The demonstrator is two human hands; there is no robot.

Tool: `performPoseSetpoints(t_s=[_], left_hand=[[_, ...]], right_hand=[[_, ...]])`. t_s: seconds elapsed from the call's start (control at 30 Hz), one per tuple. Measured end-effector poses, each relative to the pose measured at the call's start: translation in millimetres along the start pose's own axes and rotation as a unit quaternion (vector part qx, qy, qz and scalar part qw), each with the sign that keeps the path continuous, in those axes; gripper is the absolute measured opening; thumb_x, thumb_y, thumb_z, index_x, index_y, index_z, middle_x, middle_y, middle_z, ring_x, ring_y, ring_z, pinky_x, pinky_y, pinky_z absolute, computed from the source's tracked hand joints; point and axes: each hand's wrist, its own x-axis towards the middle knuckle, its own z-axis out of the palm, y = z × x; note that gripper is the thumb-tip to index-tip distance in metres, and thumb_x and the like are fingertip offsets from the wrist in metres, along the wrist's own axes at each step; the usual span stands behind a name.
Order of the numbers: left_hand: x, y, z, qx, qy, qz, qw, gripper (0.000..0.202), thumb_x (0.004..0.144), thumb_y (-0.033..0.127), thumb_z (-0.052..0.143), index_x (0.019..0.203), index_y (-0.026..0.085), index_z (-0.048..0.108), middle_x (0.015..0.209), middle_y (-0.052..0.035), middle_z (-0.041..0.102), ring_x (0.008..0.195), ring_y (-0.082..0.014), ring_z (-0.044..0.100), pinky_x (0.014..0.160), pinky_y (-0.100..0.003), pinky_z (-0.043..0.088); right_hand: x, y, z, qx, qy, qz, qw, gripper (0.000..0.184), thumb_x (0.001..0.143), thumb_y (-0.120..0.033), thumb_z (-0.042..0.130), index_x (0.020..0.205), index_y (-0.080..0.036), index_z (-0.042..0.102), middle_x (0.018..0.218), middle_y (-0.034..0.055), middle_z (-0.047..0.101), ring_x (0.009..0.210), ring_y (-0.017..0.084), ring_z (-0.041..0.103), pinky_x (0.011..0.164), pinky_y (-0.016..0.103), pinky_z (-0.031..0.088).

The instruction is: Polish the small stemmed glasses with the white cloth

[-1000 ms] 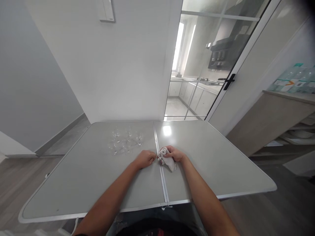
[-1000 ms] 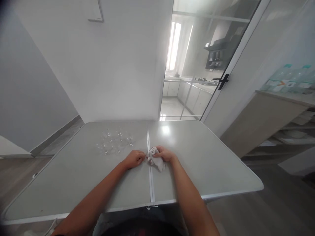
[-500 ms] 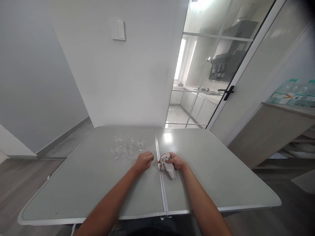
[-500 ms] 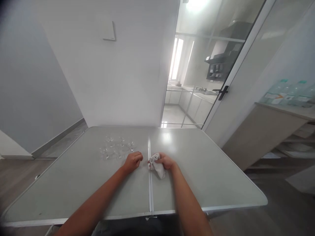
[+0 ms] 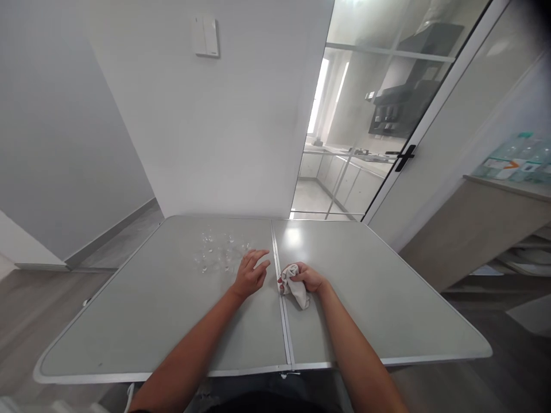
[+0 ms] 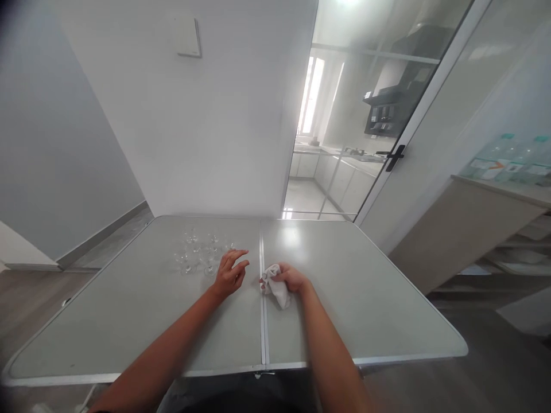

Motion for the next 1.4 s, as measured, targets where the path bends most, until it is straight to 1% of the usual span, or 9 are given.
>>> performPoseSetpoints(t_s=[0.07, 0.2, 0.27, 0.47, 0.6, 1.0, 1.2, 1.3, 1.4], left_hand=[[1, 1, 0.6, 0.01, 0.012, -0.026, 1.0, 0.031, 0.086, 0.006, 0.05, 0.108, 0.025, 0.059, 0.131, -0.0117, 0.062, 0.122, -0.0233, 0.058, 0.108, -0.051, 0.044], [5, -1, 4.5, 0.047, 0.128, -0.124, 0.983, 0.037, 0.089, 0.012, 0.057, 0.123, 0.022, 0.05, 0.136, -0.017, 0.057, 0.131, -0.0267, 0.053, 0.112, -0.059, 0.038], [9, -3, 4.4, 0.058, 0.147, -0.144, 0.977, 0.045, 0.09, 0.015, 0.058, 0.132, 0.021, 0.044, 0.143, -0.0197, 0.051, 0.137, -0.0283, 0.048, 0.114, -0.061, 0.035], [22, -11, 1.3, 0.052, 0.072, -0.171, 0.981, 0.052, 0.094, 0.017, 0.052, 0.145, 0.019, 0.04, 0.161, -0.0203, 0.027, 0.151, -0.0315, 0.025, 0.117, -0.06, 0.031], [20, -17, 6.3, 0.048, 0.052, -0.192, 0.979, 0.054, 0.094, 0.015, 0.05, 0.146, 0.017, 0.038, 0.162, -0.0211, 0.022, 0.153, -0.0322, 0.018, 0.117, -0.059, 0.033], [8, -28, 26.3, 0.049, 0.03, -0.244, 0.968, 0.016, 0.099, 0.029, 0.048, 0.11, 0.017, 0.051, 0.157, -0.0259, 0.023, 0.146, -0.035, 0.033, 0.107, -0.053, 0.044], [7, -24, 29.1, -0.004, 0.031, -0.249, 0.968, 0.014, 0.099, 0.032, 0.049, 0.108, 0.021, 0.05, 0.146, -0.0224, 0.041, 0.126, -0.0285, 0.056, 0.095, -0.047, 0.052], [2, -21, 32.5, -0.066, 0.05, -0.227, 0.97, 0.042, 0.091, 0.04, 0.064, 0.123, 0.022, 0.043, 0.131, -0.018, 0.055, 0.112, -0.0244, 0.064, 0.09, -0.043, 0.056], [-2, -14, 34.1, -0.104, 0.014, -0.217, 0.971, 0.066, 0.084, 0.045, 0.073, 0.133, 0.022, 0.037, 0.122, -0.0144, 0.063, 0.101, -0.0221, 0.068, 0.085, -0.039, 0.058]], right_hand=[[-1, -2, 2, -0.003, 0.001, 0.003, 1.0, 0.035, 0.073, -0.023, 0.081, 0.102, -0.01, 0.067, 0.102, 0.0169, 0.074, 0.088, 0.028, 0.073, 0.083, 0.044, 0.058], [-1, -5, 5, -0.003, 0.002, 0.009, 1.0, 0.035, 0.071, -0.023, 0.083, 0.1, -0.01, 0.068, 0.101, 0.0165, 0.075, 0.087, 0.028, 0.073, 0.082, 0.044, 0.059], [0, -5, 5, -0.001, 0.001, 0.01, 1.0, 0.035, 0.07, -0.023, 0.083, 0.1, -0.01, 0.068, 0.102, 0.0167, 0.075, 0.088, 0.029, 0.073, 0.082, 0.045, 0.059], [-1, -3, 4, 0.006, 0.0, 0.012, 1.0, 0.034, 0.071, -0.02, 0.082, 0.1, -0.01, 0.067, 0.102, 0.0169, 0.074, 0.089, 0.029, 0.074, 0.084, 0.048, 0.058], [-1, -3, 4, 0.005, -0.003, 0.008, 1.0, 0.034, 0.071, -0.021, 0.081, 0.1, -0.01, 0.068, 0.102, 0.0169, 0.074, 0.09, 0.03, 0.073, 0.085, 0.047, 0.058], [0, -5, 7, 0.0, -0.008, -0.019, 1.0, 0.036, 0.073, -0.026, 0.081, 0.101, -0.012, 0.065, 0.102, 0.0158, 0.074, 0.081, 0.025, 0.073, 0.076, 0.041, 0.059], [8, -12, 5, -0.004, 0.191, -0.117, 0.975, 0.042, 0.071, -0.024, 0.08, 0.108, -0.016, 0.063, 0.084, 0.0031, 0.069, 0.062, 0.013, 0.061, 0.053, 0.021, 0.048], [14, -16, 5, -0.021, 0.281, -0.185, 0.941, 0.049, 0.069, -0.025, 0.081, 0.112, -0.022, 0.058, 0.085, -0.0007, 0.067, 0.067, 0.013, 0.061, 0.056, 0.021, 0.047], [15, -22, 10, -0.089, 0.369, -0.259, 0.888, 0.034, 0.072, -0.029, 0.08, 0.1, -0.022, 0.062, 0.084, -0.0012, 0.065, 0.072, 0.014, 0.059, 0.063, 0.024, 0.048]])
